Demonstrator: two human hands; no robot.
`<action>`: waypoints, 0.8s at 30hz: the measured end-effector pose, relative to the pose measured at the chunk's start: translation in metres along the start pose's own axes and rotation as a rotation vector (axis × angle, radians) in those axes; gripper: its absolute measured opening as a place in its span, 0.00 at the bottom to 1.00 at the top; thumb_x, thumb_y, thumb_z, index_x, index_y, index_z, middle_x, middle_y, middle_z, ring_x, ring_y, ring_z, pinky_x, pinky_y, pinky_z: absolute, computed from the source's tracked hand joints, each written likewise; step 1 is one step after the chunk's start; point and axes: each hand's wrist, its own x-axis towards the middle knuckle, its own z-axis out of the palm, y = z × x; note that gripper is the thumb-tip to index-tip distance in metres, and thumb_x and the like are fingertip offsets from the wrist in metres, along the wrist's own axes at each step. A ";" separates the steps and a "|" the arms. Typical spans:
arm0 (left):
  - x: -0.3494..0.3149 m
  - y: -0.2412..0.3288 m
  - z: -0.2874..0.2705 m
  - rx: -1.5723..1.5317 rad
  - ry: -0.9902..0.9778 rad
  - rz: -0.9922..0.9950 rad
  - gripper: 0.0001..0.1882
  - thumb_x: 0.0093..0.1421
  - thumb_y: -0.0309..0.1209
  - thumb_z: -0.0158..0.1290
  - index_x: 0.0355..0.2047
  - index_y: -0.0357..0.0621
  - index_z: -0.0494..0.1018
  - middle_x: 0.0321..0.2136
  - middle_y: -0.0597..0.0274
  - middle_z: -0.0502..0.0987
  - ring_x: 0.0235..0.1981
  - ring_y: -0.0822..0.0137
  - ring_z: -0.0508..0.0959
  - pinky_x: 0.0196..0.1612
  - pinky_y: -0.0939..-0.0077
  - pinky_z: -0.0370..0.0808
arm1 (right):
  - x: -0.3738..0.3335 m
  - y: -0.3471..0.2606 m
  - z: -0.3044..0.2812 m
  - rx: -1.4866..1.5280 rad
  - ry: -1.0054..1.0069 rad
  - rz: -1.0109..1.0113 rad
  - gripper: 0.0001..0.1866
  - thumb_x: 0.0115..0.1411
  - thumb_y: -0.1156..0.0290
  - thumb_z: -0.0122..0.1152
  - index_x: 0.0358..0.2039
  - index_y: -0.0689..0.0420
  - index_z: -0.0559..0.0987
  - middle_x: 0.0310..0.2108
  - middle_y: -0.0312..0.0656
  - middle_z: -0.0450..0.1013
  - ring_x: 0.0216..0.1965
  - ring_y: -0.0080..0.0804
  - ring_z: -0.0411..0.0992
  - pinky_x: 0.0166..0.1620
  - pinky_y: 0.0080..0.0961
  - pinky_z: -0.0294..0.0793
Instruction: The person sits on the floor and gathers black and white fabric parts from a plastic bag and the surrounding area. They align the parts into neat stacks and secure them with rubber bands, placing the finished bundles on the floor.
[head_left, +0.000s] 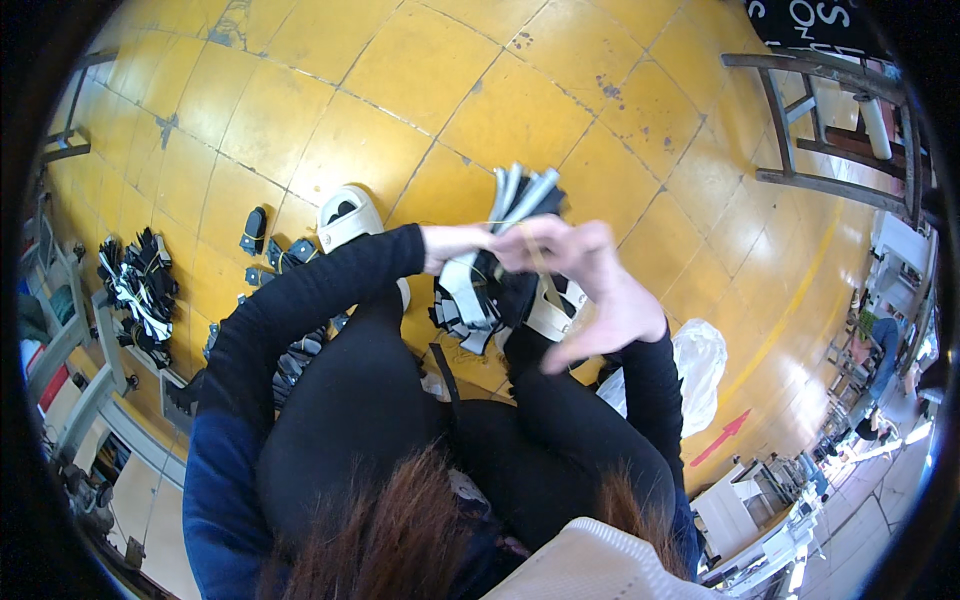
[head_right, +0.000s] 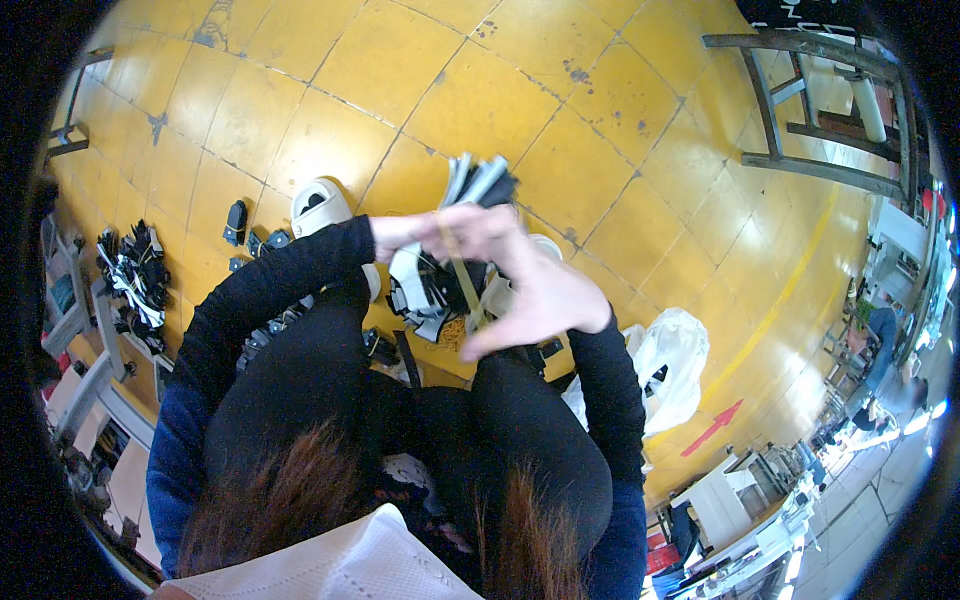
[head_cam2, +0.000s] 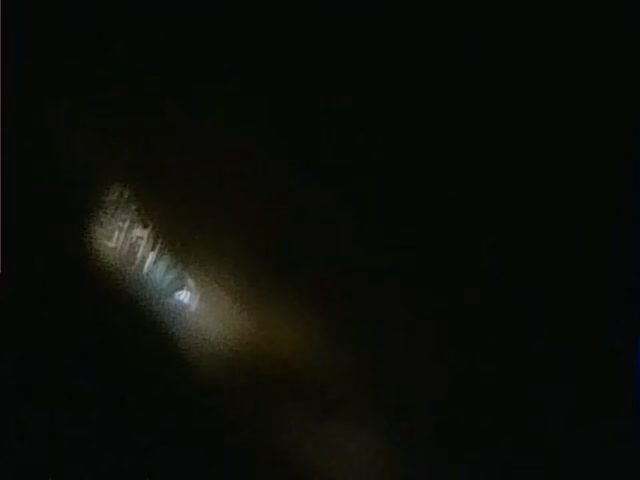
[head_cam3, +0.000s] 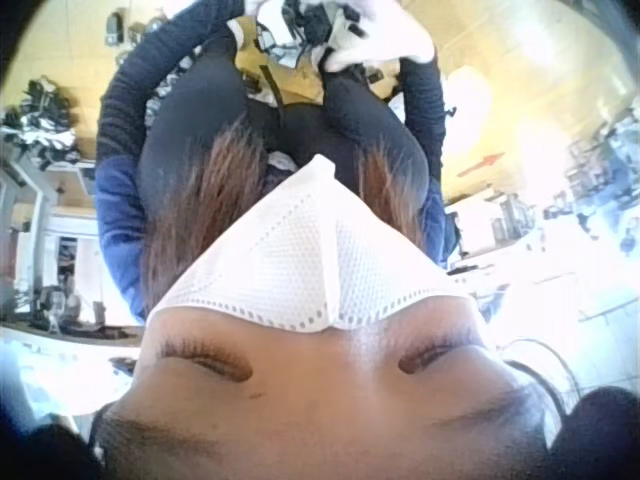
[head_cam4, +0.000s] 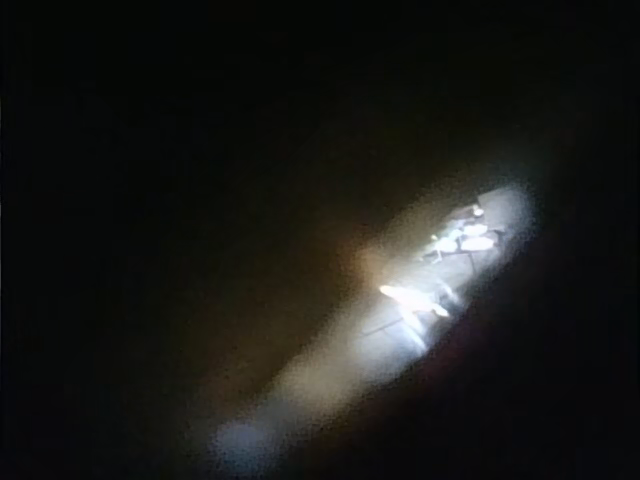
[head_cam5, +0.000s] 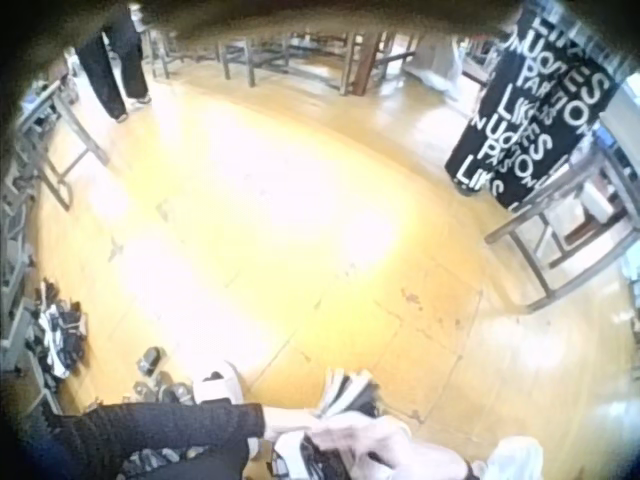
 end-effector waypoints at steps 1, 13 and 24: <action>0.010 0.003 -0.007 -0.205 -0.001 -0.106 0.17 0.54 0.33 0.56 0.43 0.38 0.74 0.36 0.59 0.79 0.34 0.67 0.81 0.40 0.71 0.80 | -0.017 -0.003 0.002 0.256 0.161 -0.002 0.43 0.34 0.62 0.81 0.45 0.50 0.58 0.55 0.56 0.61 0.47 0.40 0.70 0.43 0.34 0.76; -0.018 -0.002 -0.021 -0.472 0.154 0.436 0.26 0.51 0.27 0.55 0.52 0.33 0.66 0.41 0.52 0.77 0.40 0.61 0.80 0.48 0.65 0.77 | -0.120 0.019 -0.038 1.706 0.680 -0.992 0.15 0.58 0.64 0.61 0.34 0.65 0.75 0.31 0.42 0.73 0.23 0.26 0.71 0.34 0.22 0.74; -0.033 0.024 0.017 -0.097 0.096 0.342 0.43 0.39 0.20 0.61 0.60 0.37 0.58 0.47 0.55 0.74 0.50 0.61 0.73 0.56 0.70 0.66 | -0.030 0.066 -0.014 0.121 0.852 0.124 0.52 0.42 0.42 0.68 0.60 0.59 0.59 0.58 0.45 0.60 0.62 0.38 0.56 0.63 0.43 0.52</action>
